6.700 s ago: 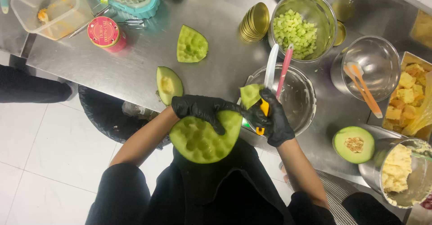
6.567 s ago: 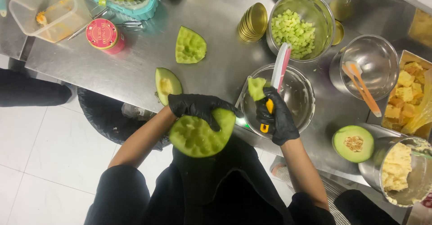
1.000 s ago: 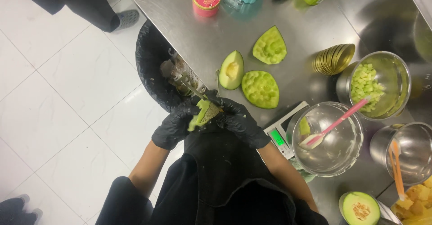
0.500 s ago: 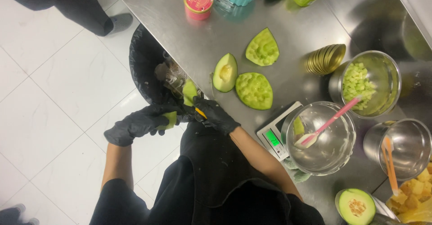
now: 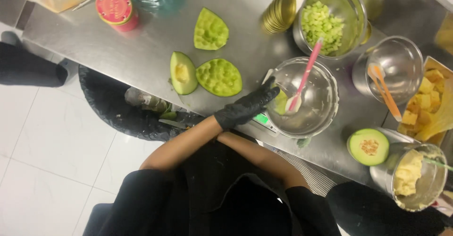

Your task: Peeling the skin off a melon and dicing the fruit into a metal bowl on a scale.

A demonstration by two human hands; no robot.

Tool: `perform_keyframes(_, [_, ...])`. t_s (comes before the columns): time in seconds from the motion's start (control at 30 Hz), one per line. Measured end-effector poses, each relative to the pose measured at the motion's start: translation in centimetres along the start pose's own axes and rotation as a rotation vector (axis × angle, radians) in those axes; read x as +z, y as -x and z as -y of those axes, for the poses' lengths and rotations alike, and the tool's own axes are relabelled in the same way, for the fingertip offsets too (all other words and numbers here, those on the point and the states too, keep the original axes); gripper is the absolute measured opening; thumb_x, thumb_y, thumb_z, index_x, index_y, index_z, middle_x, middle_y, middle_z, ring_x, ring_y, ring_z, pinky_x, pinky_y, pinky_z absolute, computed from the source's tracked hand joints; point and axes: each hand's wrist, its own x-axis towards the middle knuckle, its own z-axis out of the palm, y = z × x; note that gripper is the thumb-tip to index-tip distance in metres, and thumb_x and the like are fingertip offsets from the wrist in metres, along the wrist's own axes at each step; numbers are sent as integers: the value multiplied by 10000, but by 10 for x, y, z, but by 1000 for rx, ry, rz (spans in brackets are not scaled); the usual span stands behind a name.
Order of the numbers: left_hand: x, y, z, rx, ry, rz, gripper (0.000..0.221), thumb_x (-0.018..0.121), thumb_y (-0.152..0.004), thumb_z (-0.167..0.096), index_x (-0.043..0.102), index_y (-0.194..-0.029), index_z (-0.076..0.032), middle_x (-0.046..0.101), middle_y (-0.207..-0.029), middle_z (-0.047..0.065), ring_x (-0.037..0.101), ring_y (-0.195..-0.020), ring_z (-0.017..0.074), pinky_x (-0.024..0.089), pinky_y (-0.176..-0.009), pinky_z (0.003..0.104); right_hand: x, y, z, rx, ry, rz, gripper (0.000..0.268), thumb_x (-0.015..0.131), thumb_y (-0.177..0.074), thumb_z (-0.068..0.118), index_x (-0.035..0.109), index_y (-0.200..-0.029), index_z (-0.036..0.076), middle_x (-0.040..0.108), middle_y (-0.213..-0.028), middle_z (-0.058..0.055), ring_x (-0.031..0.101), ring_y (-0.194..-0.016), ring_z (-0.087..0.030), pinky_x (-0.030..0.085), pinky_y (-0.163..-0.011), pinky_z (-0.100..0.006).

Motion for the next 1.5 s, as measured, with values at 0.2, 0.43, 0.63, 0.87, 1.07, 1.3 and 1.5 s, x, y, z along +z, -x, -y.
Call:
perform_keyframes(0.2, [-122, -29, 24, 424, -1305, -479, 737, 744, -931, -330, 426, -1540, -61, 445, -1498, 306, 444, -1432, 444, 400, -1187, 515, -76, 53, 94, 351, -209, 37, 730, 620, -952, 490, 416, -1523, 83, 546, -1434, -197, 544, -1290, -324, 419, -1084, -398])
perform_keyframes(0.43, [-200, -44, 32, -482, -1530, -224, 702, 825, -784, -357, 576, -1372, -65, 623, -1325, 261, 637, -1185, 459, 535, -980, 556, -81, 135, 84, 168, 64, -321, 597, 616, -959, 392, 536, -1443, 51, 678, -1257, -229, 646, -1135, -395, 499, -960, -461])
perform_keyframes(0.63, [-223, -50, 81, -321, -1087, -97, 811, 945, -626, -249, 564, -1311, -42, 669, -1163, 220, 641, -1075, 385, 534, -904, 458, -125, 196, 142, 493, -12, -371, 472, 549, -998, 370, 620, -1401, 134, 728, -1163, -177, 700, -1032, -358, 528, -902, -448])
perform_keyframes(0.87, [-139, 18, 10, -453, 192, -237, 606, 775, -770, 29, 577, -1339, -39, 709, -1159, 119, 706, -1031, 254, 602, -860, 371, -90, 198, 114, 652, -333, -708, 390, 590, -999, 339, 678, -1275, 78, 761, -1077, -184, 723, -1003, -349, 553, -879, -424])
perform_keyframes(1.07, [-119, 63, -40, -413, 348, -338, 579, 721, -805, 33, 568, -1360, -28, 718, -1186, 118, 723, -1033, 238, 610, -873, 375, -86, 198, 116, 345, -74, -811, 437, 608, -1024, 305, 603, -1370, 39, 720, -1175, -190, 707, -1067, -327, 544, -874, -394])
perform_keyframes(1.3, [-107, 101, -87, -492, 300, -376, 571, 708, -785, -2, 588, -1343, -13, 719, -1116, 131, 725, -911, 242, 616, -786, 361, -105, 190, 133, 227, 112, -765, 371, 698, -972, 267, 676, -1314, 124, 756, -1097, -156, 746, -954, -326, 587, -798, -394])
perform_keyframes(1.5, [-97, 112, -96, -607, 273, -376, 553, 733, -800, -74, 597, -1334, -26, 739, -1085, 133, 739, -908, 230, 620, -802, 333, -113, 162, 121, 118, 174, -864, 325, 730, -951, 207, 704, -1253, 90, 746, -1131, -175, 744, -983, -327, 587, -838, -386])
